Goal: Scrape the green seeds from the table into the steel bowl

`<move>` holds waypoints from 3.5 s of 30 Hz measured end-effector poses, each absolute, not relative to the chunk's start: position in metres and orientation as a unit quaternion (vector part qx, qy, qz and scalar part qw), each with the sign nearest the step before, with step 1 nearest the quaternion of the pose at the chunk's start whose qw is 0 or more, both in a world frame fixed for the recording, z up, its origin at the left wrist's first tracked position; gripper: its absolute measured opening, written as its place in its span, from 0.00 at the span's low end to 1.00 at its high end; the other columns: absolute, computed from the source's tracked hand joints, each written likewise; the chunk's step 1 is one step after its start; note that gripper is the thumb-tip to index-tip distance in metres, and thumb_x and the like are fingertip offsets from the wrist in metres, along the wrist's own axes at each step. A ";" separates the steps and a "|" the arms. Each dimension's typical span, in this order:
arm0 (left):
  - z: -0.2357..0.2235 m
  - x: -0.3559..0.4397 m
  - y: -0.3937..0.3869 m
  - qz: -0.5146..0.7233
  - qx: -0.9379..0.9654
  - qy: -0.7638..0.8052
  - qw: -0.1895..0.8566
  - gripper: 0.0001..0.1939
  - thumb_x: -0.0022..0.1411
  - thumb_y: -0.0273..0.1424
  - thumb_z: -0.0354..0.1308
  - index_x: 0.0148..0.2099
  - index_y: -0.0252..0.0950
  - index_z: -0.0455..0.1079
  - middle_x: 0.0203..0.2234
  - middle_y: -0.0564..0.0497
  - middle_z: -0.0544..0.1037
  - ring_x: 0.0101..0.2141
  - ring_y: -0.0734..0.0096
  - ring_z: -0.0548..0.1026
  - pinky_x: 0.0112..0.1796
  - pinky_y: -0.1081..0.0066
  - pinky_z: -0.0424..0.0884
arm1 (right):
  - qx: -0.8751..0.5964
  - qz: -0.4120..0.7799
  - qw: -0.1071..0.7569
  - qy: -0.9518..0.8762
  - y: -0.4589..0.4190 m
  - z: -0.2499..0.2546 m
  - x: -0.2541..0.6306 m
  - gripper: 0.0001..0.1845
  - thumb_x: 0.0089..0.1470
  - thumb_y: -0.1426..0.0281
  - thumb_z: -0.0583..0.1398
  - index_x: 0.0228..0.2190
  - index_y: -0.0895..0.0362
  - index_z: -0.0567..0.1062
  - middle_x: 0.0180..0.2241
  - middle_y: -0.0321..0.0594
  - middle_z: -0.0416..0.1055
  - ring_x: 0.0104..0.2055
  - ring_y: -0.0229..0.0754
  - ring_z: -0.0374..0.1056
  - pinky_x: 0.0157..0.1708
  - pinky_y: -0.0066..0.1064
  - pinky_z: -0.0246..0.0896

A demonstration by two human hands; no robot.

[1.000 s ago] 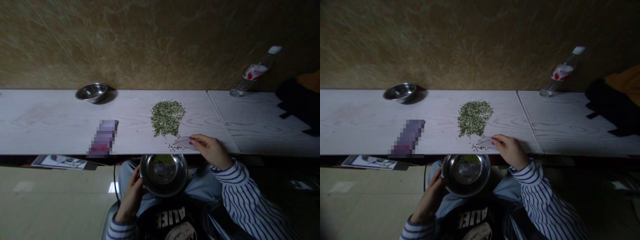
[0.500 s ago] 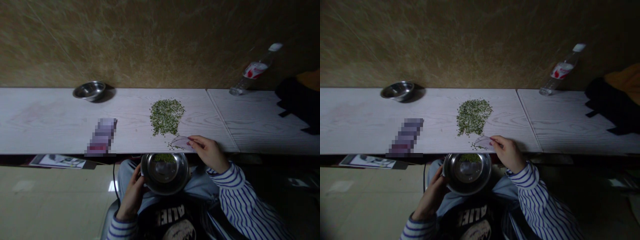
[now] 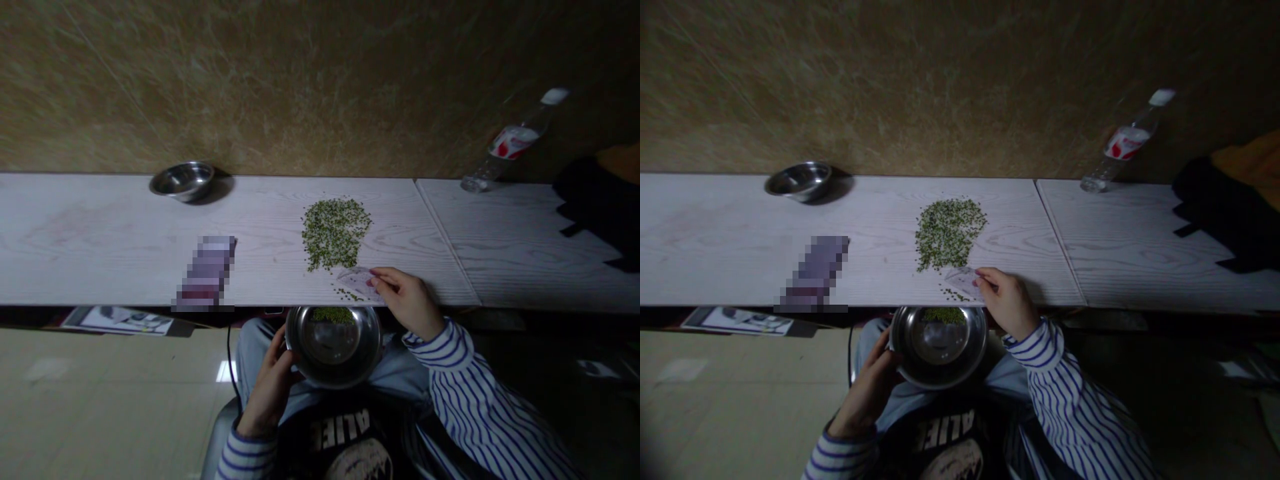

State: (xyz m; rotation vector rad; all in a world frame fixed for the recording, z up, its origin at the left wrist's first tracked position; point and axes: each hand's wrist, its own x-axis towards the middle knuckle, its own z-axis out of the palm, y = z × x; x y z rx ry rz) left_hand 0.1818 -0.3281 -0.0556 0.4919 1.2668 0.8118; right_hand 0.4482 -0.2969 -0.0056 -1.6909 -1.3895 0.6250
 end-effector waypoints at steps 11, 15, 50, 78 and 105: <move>-0.050 0.177 -0.327 0.379 0.212 0.563 0.703 0.37 0.48 0.33 0.65 0.62 0.43 0.65 0.44 0.48 0.77 0.36 0.66 0.74 0.31 0.69 0.72 | -0.658 0.246 0.441 -0.558 -0.284 -0.007 0.449 0.15 0.56 0.64 0.58 0.42 0.57 0.80 0.39 0.47 0.82 0.40 0.48 0.79 0.42 0.38 0.74; -0.047 0.176 -0.328 0.382 0.211 0.565 0.700 0.37 0.47 0.32 0.65 0.62 0.42 0.66 0.45 0.48 0.77 0.36 0.64 0.74 0.31 0.68 0.73 | -0.657 0.239 0.435 -0.567 -0.278 -0.006 0.444 0.14 0.56 0.65 0.58 0.41 0.56 0.80 0.39 0.46 0.82 0.41 0.48 0.79 0.43 0.38 0.74; -0.054 0.184 -0.326 0.372 0.223 0.553 0.711 0.35 0.49 0.33 0.64 0.61 0.43 0.66 0.42 0.49 0.77 0.35 0.65 0.74 0.30 0.69 0.71 | -0.650 0.293 0.411 -0.568 -0.311 0.001 0.428 0.14 0.56 0.65 0.59 0.41 0.56 0.80 0.38 0.46 0.82 0.39 0.46 0.79 0.39 0.35 0.75; -0.060 0.171 -0.338 0.368 0.220 0.559 0.710 0.38 0.48 0.32 0.65 0.63 0.42 0.64 0.42 0.48 0.77 0.31 0.68 0.73 0.29 0.70 0.71 | -0.612 0.323 0.420 -0.587 -0.300 0.010 0.438 0.13 0.55 0.65 0.61 0.40 0.55 0.81 0.34 0.43 0.82 0.37 0.45 0.79 0.41 0.37 0.75; -0.067 0.185 -0.337 0.329 0.241 0.582 0.703 0.42 0.50 0.38 0.65 0.67 0.40 0.60 0.52 0.42 0.75 0.37 0.64 0.74 0.30 0.69 0.70 | -0.686 0.252 0.473 -0.493 -0.319 0.001 0.507 0.22 0.50 0.53 0.65 0.39 0.57 0.81 0.34 0.47 0.82 0.33 0.47 0.78 0.36 0.38 0.76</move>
